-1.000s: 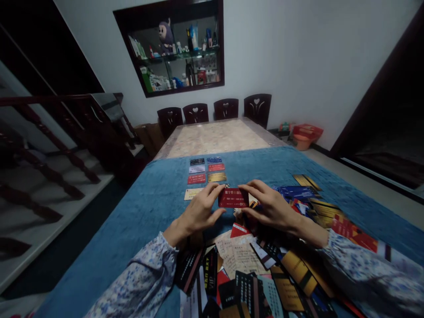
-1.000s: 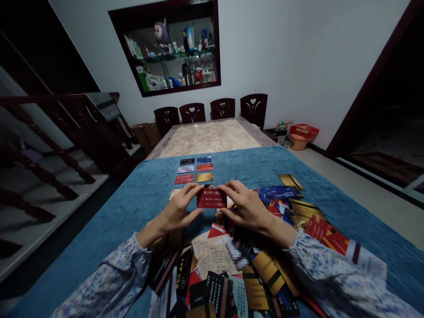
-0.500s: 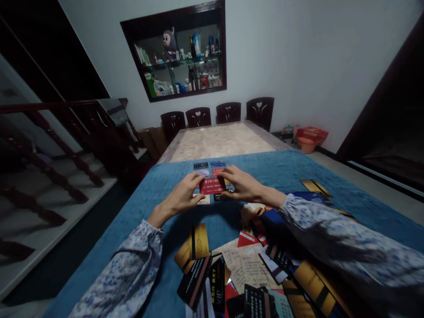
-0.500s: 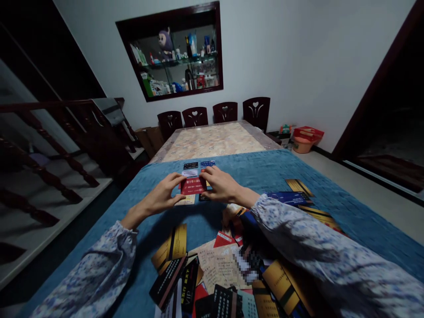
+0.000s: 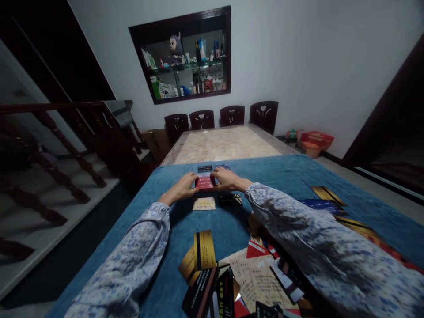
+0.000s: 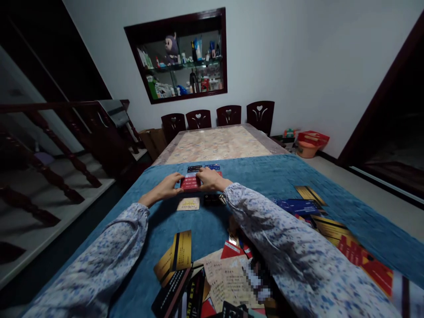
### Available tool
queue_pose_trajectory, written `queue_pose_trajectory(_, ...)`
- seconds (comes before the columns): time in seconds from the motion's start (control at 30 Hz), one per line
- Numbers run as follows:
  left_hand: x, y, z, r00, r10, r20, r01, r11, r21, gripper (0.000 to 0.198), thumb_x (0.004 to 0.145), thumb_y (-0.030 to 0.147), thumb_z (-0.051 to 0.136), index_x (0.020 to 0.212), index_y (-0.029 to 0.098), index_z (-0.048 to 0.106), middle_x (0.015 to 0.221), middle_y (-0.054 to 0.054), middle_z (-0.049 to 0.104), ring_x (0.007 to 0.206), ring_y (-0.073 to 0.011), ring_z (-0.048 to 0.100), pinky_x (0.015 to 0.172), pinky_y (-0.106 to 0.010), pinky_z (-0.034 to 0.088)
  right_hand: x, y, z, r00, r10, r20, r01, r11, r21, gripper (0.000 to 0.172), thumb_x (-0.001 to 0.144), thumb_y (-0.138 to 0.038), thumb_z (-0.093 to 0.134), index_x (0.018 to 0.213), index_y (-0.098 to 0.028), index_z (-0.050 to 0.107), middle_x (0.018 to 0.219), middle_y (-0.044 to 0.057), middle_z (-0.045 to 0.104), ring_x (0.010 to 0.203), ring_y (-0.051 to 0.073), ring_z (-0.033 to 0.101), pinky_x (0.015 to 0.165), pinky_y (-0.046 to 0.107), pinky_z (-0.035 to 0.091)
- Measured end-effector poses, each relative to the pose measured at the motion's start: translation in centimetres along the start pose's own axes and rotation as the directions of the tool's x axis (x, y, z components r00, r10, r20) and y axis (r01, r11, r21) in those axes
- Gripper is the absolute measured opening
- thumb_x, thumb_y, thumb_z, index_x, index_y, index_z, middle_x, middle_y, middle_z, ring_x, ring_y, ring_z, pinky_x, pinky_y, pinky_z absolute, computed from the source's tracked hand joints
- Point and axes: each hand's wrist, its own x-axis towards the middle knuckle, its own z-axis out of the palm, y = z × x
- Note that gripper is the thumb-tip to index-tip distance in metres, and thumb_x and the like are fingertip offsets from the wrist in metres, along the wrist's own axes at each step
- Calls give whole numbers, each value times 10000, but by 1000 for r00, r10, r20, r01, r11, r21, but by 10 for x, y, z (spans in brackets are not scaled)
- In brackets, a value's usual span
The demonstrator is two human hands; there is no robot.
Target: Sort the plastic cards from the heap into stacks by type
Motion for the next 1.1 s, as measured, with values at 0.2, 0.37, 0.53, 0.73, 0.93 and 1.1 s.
queue_pose_trajectory(0.2,13,-10,15,995,-37,88,34,999,36,270,773,177,643,1038,129,669,1099,-121,651,1001,-254,623,890,-311,485,21,3,12,992,42,116,-39,999,-28,389,760,-377,695,1081,-157,691,1189,178,634,1145,373,548,918,467,468)
queue_pose_trajectory(0.37,17,-16,25,992,-48,117,43,998,38,270,751,182,652,1015,131,677,1073,-126,668,1004,-265,628,878,-312,491,30,4,19,986,53,159,-49,998,-34,386,743,-329,681,1090,-160,693,1204,181,639,1176,383,537,958,518,450)
queue_pose_trajectory(0.53,18,-20,30,989,-53,136,49,998,32,284,739,181,641,1017,142,683,1083,-122,679,1016,-275,631,895,-323,493,33,4,22,983,45,176,-41,999,-25,371,747,-335,666,1075,-163,694,1231,177,628,1177,368,539,954,488,466)
queue_pose_trajectory(0.73,20,-20,29,984,-64,165,62,998,17,275,712,188,648,983,174,691,1040,-88,695,991,-257,629,888,-305,497,34,7,25,985,20,173,-19,1000,-10,328,748,-316,666,1035,-163,709,1176,161,655,1112,324,582,925,395,479)
queue_pose_trajectory(0.93,21,-17,26,975,-85,205,82,996,26,295,702,210,665,994,171,682,1049,-83,667,976,-246,619,882,-300,494,35,9,29,986,1,169,1,1000,-12,319,751,-328,683,1026,-168,714,1148,149,662,1093,303,590,930,363,472)
queue_pose_trajectory(1.1,22,-17,24,968,-101,228,96,995,34,348,699,214,678,1041,147,664,1074,-97,627,994,-246,608,896,-296,488,40,11,32,985,-6,171,10,1000,-20,353,734,-361,717,1038,-182,720,1161,152,654,1107,314,585,977,406,454)
